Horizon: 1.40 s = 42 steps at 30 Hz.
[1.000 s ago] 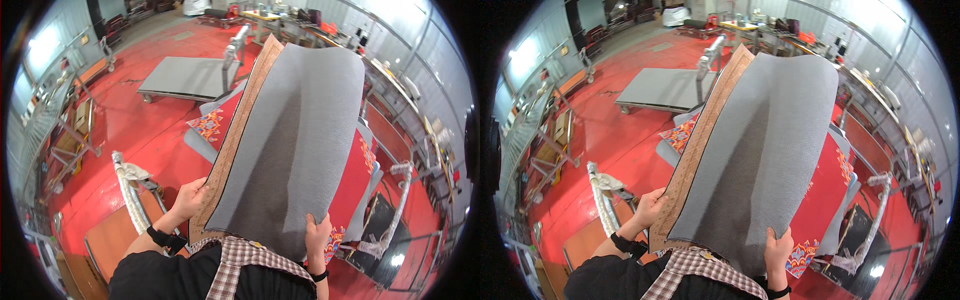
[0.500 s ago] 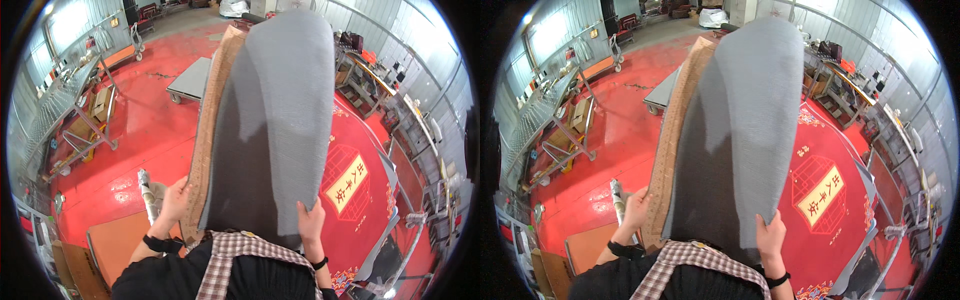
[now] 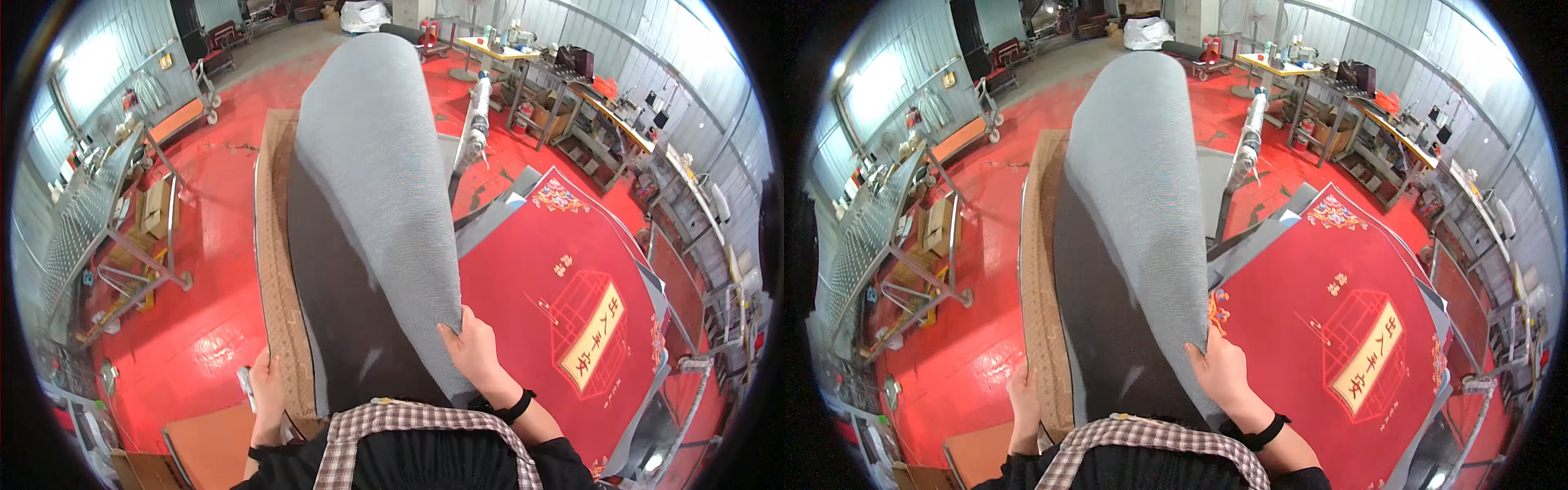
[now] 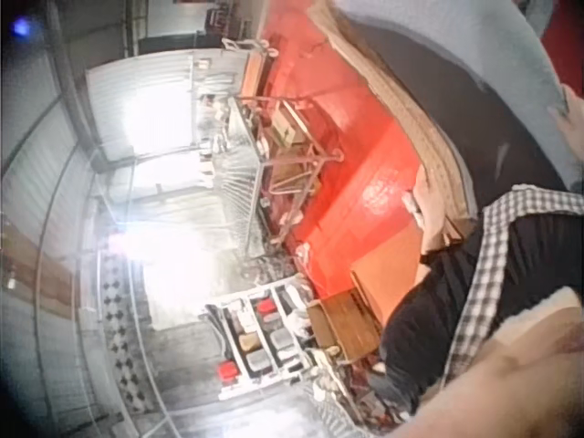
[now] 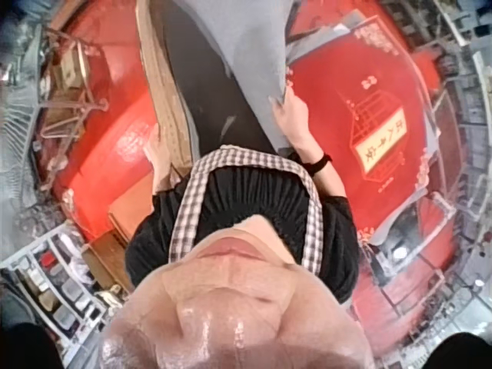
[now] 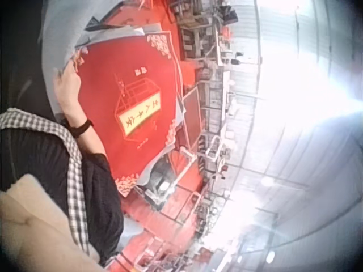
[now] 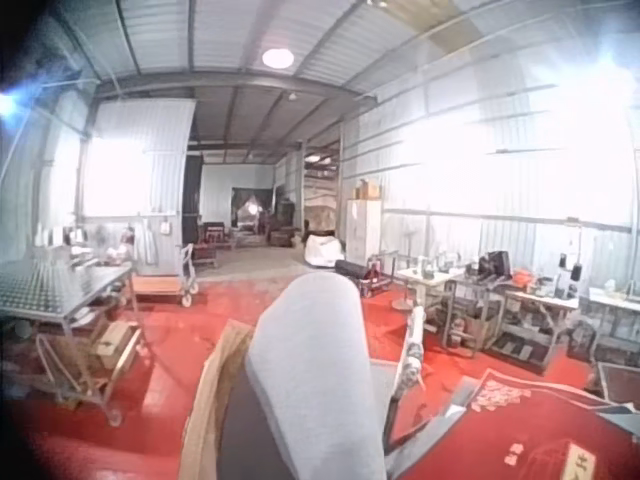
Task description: Sorts and stacks various rubber or foam floor mats onto separate piles.
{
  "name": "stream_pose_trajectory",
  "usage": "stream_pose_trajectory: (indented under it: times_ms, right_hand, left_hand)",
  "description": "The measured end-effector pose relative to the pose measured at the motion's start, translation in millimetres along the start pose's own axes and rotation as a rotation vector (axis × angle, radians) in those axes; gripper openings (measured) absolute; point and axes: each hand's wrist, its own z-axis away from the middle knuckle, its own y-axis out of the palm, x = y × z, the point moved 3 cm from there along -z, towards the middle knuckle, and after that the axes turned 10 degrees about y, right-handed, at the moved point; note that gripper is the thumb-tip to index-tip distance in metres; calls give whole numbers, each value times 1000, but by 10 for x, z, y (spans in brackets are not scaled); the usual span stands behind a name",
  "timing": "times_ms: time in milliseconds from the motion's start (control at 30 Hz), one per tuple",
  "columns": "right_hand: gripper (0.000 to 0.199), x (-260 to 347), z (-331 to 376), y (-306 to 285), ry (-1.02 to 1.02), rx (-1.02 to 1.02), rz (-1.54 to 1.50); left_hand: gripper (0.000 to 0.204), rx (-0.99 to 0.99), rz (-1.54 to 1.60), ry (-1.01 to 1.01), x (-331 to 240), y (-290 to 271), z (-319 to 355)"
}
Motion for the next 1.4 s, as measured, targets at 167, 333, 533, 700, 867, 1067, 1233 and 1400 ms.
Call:
stream_pose_trajectory:
  times_ms: [167,333,533,700,867,1067,1233,1400]
  right_hand:
    - [35,350,-973,278,-183,-50,38]
    - [33,1071,-2177,254,-229,-114,-46]
    - [43,1616,-4577,-228,-458,-421,203]
    - [38,1325,-5193,31,-269,-388,168]
    - [34,-32,-3600,837,77,92,201]
    - [29,-1616,-567,893,971,-287,-50]
    - [28,-1901,1628,843,1385,-583,-166]
    - [27,-2180,2598,891,1373,-595,-391]
  left_hand:
    - [31,-84,219,-28,380,123,-779]
    - [30,-112,191,55,321,183,-2093]
    - [32,30,37,260,531,974,-3898]
    - [38,722,405,17,1373,2445,-4708]
    - [41,1082,501,29,1588,3018,-4326]
    - [42,1388,178,-134,2034,3274,-3485]
    - [55,1562,162,-257,1591,3849,-2252]
    - [34,1558,-84,-447,2047,4273,-1110]
